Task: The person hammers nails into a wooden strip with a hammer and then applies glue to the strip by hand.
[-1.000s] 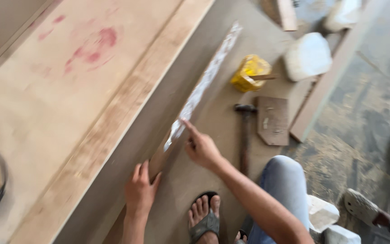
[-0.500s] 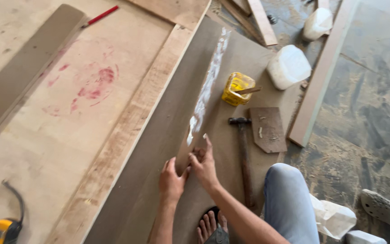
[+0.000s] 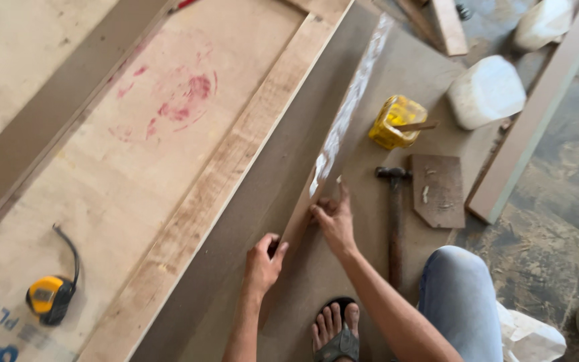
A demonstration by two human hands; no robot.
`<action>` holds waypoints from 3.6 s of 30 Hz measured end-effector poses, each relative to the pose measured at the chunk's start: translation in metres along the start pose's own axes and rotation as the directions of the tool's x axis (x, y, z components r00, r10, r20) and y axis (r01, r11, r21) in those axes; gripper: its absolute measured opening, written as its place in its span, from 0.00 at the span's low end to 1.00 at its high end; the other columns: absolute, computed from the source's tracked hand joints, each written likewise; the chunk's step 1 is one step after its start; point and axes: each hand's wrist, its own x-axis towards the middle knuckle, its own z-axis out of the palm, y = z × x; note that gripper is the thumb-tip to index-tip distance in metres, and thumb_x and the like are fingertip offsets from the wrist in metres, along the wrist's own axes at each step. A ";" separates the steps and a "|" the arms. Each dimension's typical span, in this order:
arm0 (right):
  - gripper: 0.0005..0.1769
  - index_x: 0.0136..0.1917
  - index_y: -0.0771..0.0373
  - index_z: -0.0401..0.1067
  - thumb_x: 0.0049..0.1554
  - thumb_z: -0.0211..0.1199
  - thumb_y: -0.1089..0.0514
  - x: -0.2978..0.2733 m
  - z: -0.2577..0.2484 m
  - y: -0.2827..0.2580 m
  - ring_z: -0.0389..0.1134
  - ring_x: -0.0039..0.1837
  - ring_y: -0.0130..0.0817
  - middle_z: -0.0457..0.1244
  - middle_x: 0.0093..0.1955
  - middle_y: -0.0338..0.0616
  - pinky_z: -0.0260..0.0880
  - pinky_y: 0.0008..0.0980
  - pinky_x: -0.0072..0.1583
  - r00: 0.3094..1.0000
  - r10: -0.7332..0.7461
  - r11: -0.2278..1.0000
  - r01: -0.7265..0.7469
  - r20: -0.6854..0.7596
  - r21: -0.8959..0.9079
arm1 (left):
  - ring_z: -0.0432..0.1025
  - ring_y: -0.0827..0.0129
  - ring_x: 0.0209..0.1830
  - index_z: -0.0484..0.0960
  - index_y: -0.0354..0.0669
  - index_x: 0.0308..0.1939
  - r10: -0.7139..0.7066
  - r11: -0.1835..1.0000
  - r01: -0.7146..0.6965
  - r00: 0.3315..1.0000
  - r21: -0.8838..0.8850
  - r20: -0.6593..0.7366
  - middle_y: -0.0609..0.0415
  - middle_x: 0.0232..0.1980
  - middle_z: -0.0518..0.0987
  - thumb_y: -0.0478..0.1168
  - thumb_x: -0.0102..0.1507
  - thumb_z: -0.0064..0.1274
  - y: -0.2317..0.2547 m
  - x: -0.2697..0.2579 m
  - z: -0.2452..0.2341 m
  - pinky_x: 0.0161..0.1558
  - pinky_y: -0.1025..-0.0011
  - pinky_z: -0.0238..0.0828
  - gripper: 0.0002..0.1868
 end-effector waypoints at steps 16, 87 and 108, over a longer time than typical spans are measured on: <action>0.47 0.83 0.48 0.50 0.51 0.54 0.63 0.057 -0.017 -0.073 0.70 0.47 0.59 0.68 0.41 0.61 0.69 0.54 0.53 0.939 -0.070 0.443 0.332 0.338 -0.833 | 0.82 0.48 0.44 0.82 0.33 0.48 0.043 0.998 -0.042 0.999 -0.045 0.025 0.39 0.43 0.85 0.45 0.68 0.52 -0.001 0.007 0.001 0.41 0.57 0.77 0.16; 0.43 0.86 0.57 0.46 0.60 0.51 0.69 0.007 -0.032 -0.037 0.66 0.34 0.27 0.67 0.36 0.42 0.71 0.29 0.37 0.908 0.028 0.796 0.232 0.418 -0.559 | 0.82 0.52 0.39 0.82 0.33 0.44 0.096 0.991 -0.103 0.992 -0.088 -0.079 0.41 0.39 0.84 0.42 0.71 0.51 -0.003 0.008 0.006 0.38 0.61 0.75 0.13; 0.30 0.80 0.64 0.57 0.66 0.52 0.58 -0.002 -0.017 -0.062 0.69 0.32 0.34 0.67 0.34 0.45 0.74 0.36 0.35 0.847 0.099 0.327 0.467 0.522 -0.821 | 0.82 0.56 0.38 0.83 0.33 0.46 0.018 0.996 -0.020 0.999 -0.083 -0.036 0.42 0.39 0.85 0.42 0.71 0.50 0.004 0.004 0.003 0.39 0.62 0.75 0.14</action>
